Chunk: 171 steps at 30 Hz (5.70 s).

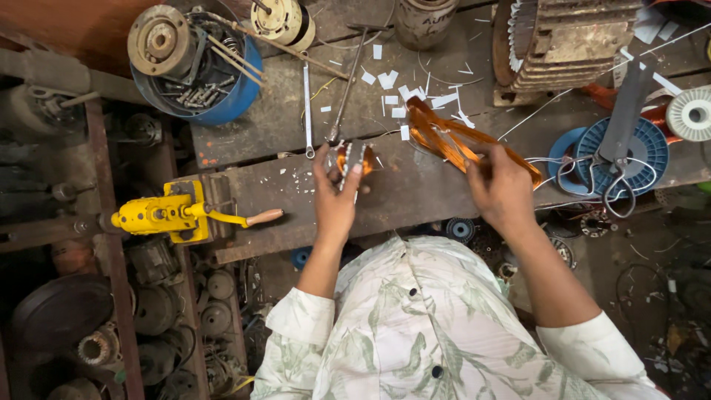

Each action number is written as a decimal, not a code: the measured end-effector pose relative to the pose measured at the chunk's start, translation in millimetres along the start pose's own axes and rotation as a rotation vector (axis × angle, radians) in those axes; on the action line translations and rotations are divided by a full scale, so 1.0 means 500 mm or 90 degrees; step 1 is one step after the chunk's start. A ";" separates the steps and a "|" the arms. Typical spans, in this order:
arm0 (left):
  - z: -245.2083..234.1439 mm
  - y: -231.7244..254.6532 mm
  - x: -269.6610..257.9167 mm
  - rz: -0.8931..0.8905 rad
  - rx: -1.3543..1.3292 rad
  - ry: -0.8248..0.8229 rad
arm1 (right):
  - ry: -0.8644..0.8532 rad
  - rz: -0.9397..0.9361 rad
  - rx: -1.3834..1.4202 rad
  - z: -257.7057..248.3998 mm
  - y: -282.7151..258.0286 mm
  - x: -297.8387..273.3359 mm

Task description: The person winds copper wire around a motor stator core, inserting white insulating material between the windings. They repeatedly adjust the wire and core, ensuring the windings are tight and properly aligned within the stator slots.

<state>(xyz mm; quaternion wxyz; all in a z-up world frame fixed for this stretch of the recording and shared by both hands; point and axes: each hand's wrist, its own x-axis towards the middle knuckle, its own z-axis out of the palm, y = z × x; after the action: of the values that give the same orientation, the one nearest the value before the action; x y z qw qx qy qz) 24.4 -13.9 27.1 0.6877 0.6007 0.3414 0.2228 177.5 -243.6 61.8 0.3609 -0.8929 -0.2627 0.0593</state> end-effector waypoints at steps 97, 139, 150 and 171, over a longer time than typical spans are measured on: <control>-0.006 0.006 0.070 0.040 0.191 0.044 | -0.148 0.234 0.412 -0.064 -0.031 -0.087; 0.066 0.020 0.031 0.368 0.545 -0.210 | -0.277 -0.004 0.204 -0.088 -0.011 -0.042; 0.036 0.067 0.047 0.588 0.661 -0.272 | -0.225 -0.147 0.207 -0.072 0.029 -0.043; 0.018 0.029 0.133 0.578 0.474 -0.317 | -0.242 -0.249 0.223 -0.007 0.043 -0.051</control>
<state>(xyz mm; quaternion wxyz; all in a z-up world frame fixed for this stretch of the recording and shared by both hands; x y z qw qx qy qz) 76.9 30.2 28.5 0.3285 0.9182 -0.0629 0.2123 166.1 -271.7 47.6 0.4581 -0.7226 -0.4777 0.1992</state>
